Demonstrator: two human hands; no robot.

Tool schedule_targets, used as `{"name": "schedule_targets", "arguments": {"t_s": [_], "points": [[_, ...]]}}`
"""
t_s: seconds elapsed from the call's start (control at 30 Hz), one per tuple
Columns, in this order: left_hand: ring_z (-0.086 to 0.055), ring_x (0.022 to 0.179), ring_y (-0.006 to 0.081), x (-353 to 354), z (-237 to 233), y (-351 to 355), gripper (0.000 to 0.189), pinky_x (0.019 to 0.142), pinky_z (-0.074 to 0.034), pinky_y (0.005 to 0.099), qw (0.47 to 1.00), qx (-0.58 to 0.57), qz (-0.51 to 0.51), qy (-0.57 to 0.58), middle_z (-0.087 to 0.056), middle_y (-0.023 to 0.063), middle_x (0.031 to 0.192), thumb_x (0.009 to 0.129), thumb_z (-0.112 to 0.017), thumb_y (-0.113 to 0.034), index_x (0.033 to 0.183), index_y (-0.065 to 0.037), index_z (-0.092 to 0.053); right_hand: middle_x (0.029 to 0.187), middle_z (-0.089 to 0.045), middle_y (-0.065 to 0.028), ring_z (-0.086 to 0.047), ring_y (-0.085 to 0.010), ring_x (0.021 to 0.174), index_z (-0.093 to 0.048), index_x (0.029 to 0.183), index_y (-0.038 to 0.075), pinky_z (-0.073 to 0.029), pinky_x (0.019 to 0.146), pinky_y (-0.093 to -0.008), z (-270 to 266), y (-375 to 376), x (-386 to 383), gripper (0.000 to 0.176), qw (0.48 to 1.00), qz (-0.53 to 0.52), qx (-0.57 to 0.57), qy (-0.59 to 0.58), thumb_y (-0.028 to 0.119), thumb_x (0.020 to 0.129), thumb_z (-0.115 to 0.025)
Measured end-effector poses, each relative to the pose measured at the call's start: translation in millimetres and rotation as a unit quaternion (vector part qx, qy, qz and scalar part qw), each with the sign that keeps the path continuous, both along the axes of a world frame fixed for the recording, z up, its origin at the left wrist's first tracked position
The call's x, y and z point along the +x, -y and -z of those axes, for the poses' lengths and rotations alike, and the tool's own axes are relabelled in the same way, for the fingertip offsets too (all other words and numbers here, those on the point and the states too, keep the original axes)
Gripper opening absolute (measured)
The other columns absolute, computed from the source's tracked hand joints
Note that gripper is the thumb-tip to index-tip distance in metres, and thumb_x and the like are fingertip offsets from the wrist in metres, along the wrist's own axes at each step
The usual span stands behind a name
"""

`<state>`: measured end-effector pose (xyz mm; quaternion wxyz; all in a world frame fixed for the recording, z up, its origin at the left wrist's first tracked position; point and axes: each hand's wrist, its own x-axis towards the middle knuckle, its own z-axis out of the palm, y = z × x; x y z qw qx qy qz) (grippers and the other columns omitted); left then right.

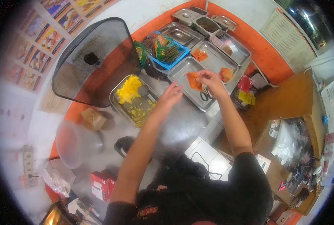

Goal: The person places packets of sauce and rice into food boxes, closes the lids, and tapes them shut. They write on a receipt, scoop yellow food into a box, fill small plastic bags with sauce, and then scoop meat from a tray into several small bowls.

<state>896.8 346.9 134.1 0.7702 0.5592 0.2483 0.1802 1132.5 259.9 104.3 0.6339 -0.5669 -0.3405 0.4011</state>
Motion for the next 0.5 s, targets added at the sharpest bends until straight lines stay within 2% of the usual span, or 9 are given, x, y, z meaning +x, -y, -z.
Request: {"name": "schedule_targets", "arguments": {"t_s": [0.03,0.07,0.1,0.17,0.23,0.3,0.33,0.4,0.5], "points": [[-0.050,0.121,0.0209,18,10,-9,0.046,0.102,-0.040,0.0394,1.000,0.001,0.005,0.000,-0.051,0.0078,0.136,0.094,-0.056,-0.022,0.136,-0.007,-0.046,0.093,-0.066,-0.0056,-0.063,-0.0114,0.082,-0.064,0.104,-0.002,-0.050,0.075,-0.0253,-6,8,-7,0.023,1.000,0.005,0.001,0.000,0.004,0.081,-0.068],[-0.050,0.121,0.0208,35,18,-17,0.046,0.101,-0.040,0.0408,0.986,-0.143,0.058,0.058,-0.051,0.0077,0.135,0.096,-0.054,-0.024,0.137,-0.007,-0.044,0.092,-0.066,-0.0049,-0.063,-0.0109,0.083,-0.064,0.105,-0.001,-0.049,0.075,-0.0247,-15,15,-14,0.024,1.000,0.001,-0.006,-0.019,0.004,0.081,-0.068],[-0.051,0.121,0.0208,48,18,-18,0.046,0.101,-0.041,0.0422,0.946,-0.284,0.111,0.113,-0.052,0.0075,0.134,0.098,-0.051,-0.027,0.138,-0.008,-0.041,0.092,-0.066,-0.0042,-0.062,-0.0105,0.084,-0.064,0.105,-0.001,-0.048,0.076,-0.0240,-20,21,-18,0.025,0.999,-0.002,-0.012,-0.037,0.003,0.081,-0.068],[-0.051,0.119,0.0209,58,22,-13,0.041,0.099,-0.042,0.0424,0.945,-0.272,0.135,0.125,-0.053,0.0070,0.132,0.098,-0.052,-0.025,0.135,-0.009,-0.043,0.092,-0.066,-0.0042,-0.062,-0.0102,0.081,-0.063,0.107,-0.001,-0.048,0.073,-0.0239,-23,32,-20,0.027,0.999,0.009,0.002,-0.043,0.003,0.081,-0.067],[-0.052,0.118,0.0211,61,25,-7,0.037,0.098,-0.043,0.0427,0.943,-0.262,0.156,0.134,-0.054,0.0065,0.129,0.098,-0.052,-0.023,0.132,-0.010,-0.045,0.089,-0.066,-0.0038,-0.062,-0.0092,0.078,-0.062,0.109,0.000,-0.048,0.071,-0.0226,-36,44,-22,0.030,0.996,-0.053,-0.018,-0.065,0.002,0.079,-0.066],[-0.055,0.107,0.0161,61,27,-4,0.024,0.093,-0.045,0.0391,0.952,-0.245,0.133,0.124,-0.057,0.0032,0.115,0.096,-0.055,-0.016,0.119,-0.012,-0.051,0.085,-0.066,-0.0034,-0.061,-0.0082,0.074,-0.061,0.111,0.001,-0.048,0.068,-0.0217,-28,46,-19,0.033,0.997,-0.061,-0.041,-0.038,0.001,0.078,-0.064],[-0.055,0.107,0.0161,59,26,-4,0.024,0.093,-0.045,0.0391,0.953,-0.245,0.134,0.121,-0.057,0.0032,0.115,0.096,-0.055,-0.016,0.119,-0.012,-0.051,0.087,-0.065,-0.0036,-0.060,-0.0074,0.074,-0.058,0.115,0.001,-0.046,0.065,-0.0222,-25,46,-19,0.037,0.995,-0.072,-0.028,-0.058,0.000,0.079,-0.065],[-0.056,0.104,0.0151,54,25,-8,0.016,0.089,-0.047,0.0371,0.971,-0.202,0.111,0.062,-0.058,0.0011,0.108,0.094,-0.059,-0.012,0.108,-0.012,-0.053,0.089,-0.064,-0.0038,-0.059,-0.0066,0.073,-0.056,0.119,0.001,-0.045,0.062,-0.0226,-19,47,-18,0.040,0.993,-0.086,-0.013,-0.081,-0.001,0.079,-0.065],[-0.056,0.100,0.0148,46,23,-15,0.014,0.086,-0.047,0.0344,0.975,-0.176,0.112,0.072,-0.057,0.0016,0.108,0.093,-0.060,-0.011,0.105,-0.012,-0.053,0.096,-0.063,-0.0035,-0.059,-0.0078,0.076,-0.056,0.117,0.001,-0.046,0.063,-0.0242,-12,47,-14,0.040,0.983,-0.136,-0.075,-0.102,-0.001,0.079,-0.065]]}}
